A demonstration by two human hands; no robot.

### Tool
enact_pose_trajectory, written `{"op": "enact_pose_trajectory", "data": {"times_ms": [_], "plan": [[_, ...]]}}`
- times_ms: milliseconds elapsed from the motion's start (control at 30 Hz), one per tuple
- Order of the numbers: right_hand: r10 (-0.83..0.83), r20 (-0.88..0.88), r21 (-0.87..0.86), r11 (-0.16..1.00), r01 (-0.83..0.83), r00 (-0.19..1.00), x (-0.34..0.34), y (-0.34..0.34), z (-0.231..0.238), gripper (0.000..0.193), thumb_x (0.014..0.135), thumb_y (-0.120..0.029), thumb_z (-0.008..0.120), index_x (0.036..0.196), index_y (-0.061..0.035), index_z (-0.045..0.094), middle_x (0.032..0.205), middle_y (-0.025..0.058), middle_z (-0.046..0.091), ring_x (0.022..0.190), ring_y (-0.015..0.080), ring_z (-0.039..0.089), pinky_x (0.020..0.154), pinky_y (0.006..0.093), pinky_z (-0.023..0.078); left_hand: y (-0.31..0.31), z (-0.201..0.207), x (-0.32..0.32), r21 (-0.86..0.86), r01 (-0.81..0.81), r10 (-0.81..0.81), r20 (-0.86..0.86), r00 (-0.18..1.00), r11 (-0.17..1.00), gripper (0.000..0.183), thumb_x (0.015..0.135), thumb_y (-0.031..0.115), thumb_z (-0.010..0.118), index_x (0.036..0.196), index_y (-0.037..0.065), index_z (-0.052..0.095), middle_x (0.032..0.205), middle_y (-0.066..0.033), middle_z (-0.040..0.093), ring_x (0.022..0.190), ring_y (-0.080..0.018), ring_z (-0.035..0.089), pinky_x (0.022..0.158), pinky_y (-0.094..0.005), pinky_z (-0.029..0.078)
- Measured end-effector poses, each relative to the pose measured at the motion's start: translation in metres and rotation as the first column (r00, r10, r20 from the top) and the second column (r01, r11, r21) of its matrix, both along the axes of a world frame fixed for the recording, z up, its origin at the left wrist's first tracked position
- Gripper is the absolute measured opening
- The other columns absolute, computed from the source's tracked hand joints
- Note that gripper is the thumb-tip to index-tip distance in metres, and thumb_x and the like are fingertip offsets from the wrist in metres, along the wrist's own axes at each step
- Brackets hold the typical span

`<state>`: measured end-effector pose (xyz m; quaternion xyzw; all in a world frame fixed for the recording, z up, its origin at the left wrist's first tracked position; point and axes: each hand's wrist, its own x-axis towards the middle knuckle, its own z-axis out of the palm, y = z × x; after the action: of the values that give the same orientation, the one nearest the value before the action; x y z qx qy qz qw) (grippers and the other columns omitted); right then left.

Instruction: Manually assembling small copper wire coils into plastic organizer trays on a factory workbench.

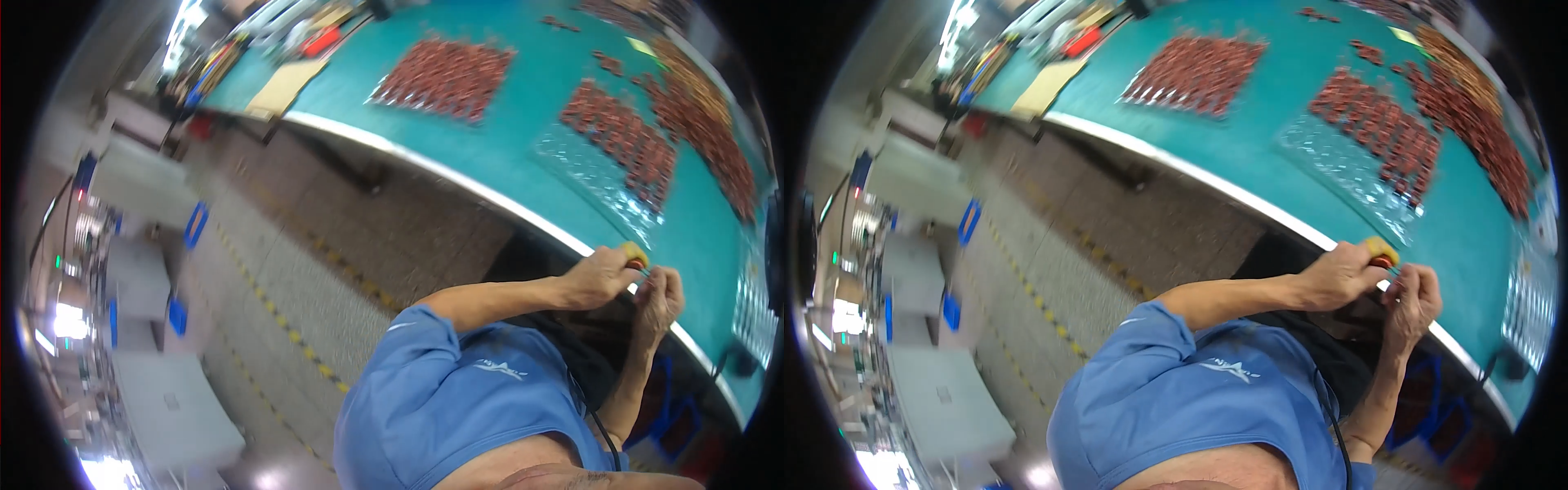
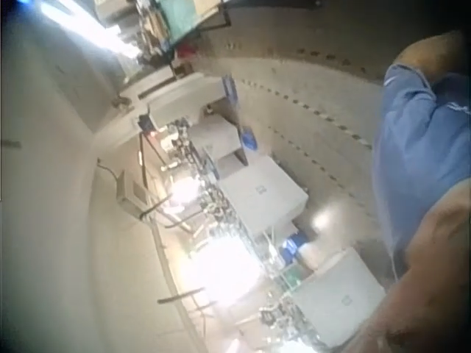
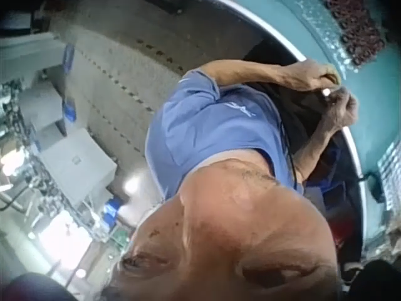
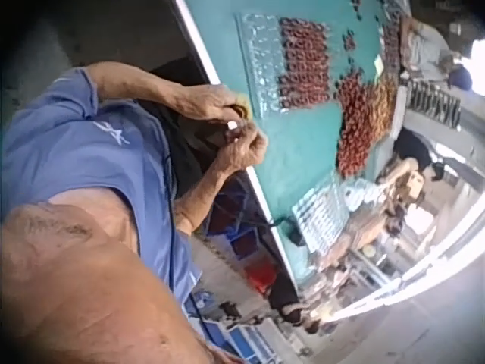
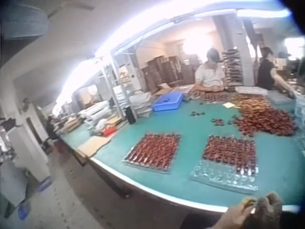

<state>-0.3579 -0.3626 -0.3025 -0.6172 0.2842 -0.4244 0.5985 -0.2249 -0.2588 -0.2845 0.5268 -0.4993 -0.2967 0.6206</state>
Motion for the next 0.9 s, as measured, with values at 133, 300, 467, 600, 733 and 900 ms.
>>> {"op": "enact_pose_trajectory", "data": {"times_ms": [133, 300, 467, 600, 733, 900], "plan": [[0.126, 0.181, 0.084, 0.986, -0.143, 0.975, 0.02, 0.005, 0.008, 0.02, 0.094, -0.022, 0.06, 0.092, -0.0028, 0.056, 0.068, -0.0011, 0.054, 0.052, 0.0027, 0.045, 0.044, 0.0158, 0.032, 0.011, 0.008, -0.011, -0.151, -0.182, 0.17, -0.091, 0.981, 0.972, 0.022, 0.093, 0.018, 0.051, 0.106, 0.0, 0.053, 0.066, -0.0134, 0.062, 0.061, -0.0267, 0.064, 0.056, -0.0347, 0.048], [0.28, 0.16, 0.198, 0.93, -0.309, 0.947, 0.023, -0.001, -0.003, 0.019, 0.094, -0.021, 0.06, 0.092, -0.0033, 0.055, 0.079, -0.0025, 0.055, 0.056, 0.0004, 0.045, 0.047, 0.0143, 0.033, 0.023, 0.011, -0.016, -0.051, -0.169, 0.155, -0.205, 0.966, 0.984, 0.025, 0.096, 0.016, 0.049, 0.117, 0.002, 0.046, 0.062, -0.0049, 0.058, 0.051, -0.0135, 0.056, 0.047, -0.0287, 0.044], [0.132, -0.137, -0.071, 0.987, -0.143, 0.982, 0.025, 0.01, 0.0, 0.019, 0.095, -0.018, 0.059, 0.084, -0.0031, 0.054, 0.075, -0.0036, 0.05, 0.059, 0.001, 0.041, 0.051, 0.0147, 0.034, 0.018, -0.002, -0.012, -0.077, -0.168, 0.146, -0.231, 0.962, 0.983, 0.023, 0.097, 0.017, 0.047, 0.115, 0.003, 0.046, 0.062, -0.0027, 0.055, 0.05, -0.0088, 0.051, 0.046, -0.0263, 0.041], [0.059, 0.157, 0.073, 0.995, -0.072, 0.986, 0.04, 0.026, 0.007, 0.018, 0.095, -0.02, 0.058, 0.094, -0.0021, 0.054, 0.08, -0.0016, 0.05, 0.06, 0.0026, 0.043, 0.054, 0.0156, 0.038, 0.018, 0.003, -0.015, -0.146, -0.234, 0.201, -0.208, 0.957, 0.961, 0.021, 0.098, 0.018, 0.046, 0.114, 0.004, 0.046, 0.063, 0.0001, 0.052, 0.052, -0.006, 0.047, 0.047, -0.0236, 0.04], [0.237, 0.223, 0.177, 0.944, -0.278, 0.946, 0.033, 0.02, 0.001, 0.019, 0.095, -0.02, 0.058, 0.095, -0.0014, 0.056, 0.086, 0.0004, 0.053, 0.065, 0.0035, 0.048, 0.054, 0.0165, 0.04, 0.019, 0.003, -0.011, -0.13, -0.202, 0.156, -0.299, 0.941, 0.971, 0.022, 0.099, 0.02, 0.045, 0.114, 0.004, 0.044, 0.065, 0.0005, 0.048, 0.054, -0.0052, 0.045, 0.048, -0.0228, 0.039], [0.034, -0.081, -0.32, 0.946, -0.059, 0.996, 0.035, 0.025, 0.005, 0.016, 0.095, -0.014, 0.058, 0.089, 0.0006, 0.057, 0.084, 0.0005, 0.054, 0.069, 0.0053, 0.048, 0.06, 0.0178, 0.04, 0.017, -0.008, -0.007, -0.135, -0.231, 0.195, -0.239, 0.951, 0.964, 0.022, 0.099, 0.02, 0.045, 0.115, 0.005, 0.043, 0.066, 0.0004, 0.049, 0.053, -0.0053, 0.044, 0.047, -0.023, 0.038]]}}
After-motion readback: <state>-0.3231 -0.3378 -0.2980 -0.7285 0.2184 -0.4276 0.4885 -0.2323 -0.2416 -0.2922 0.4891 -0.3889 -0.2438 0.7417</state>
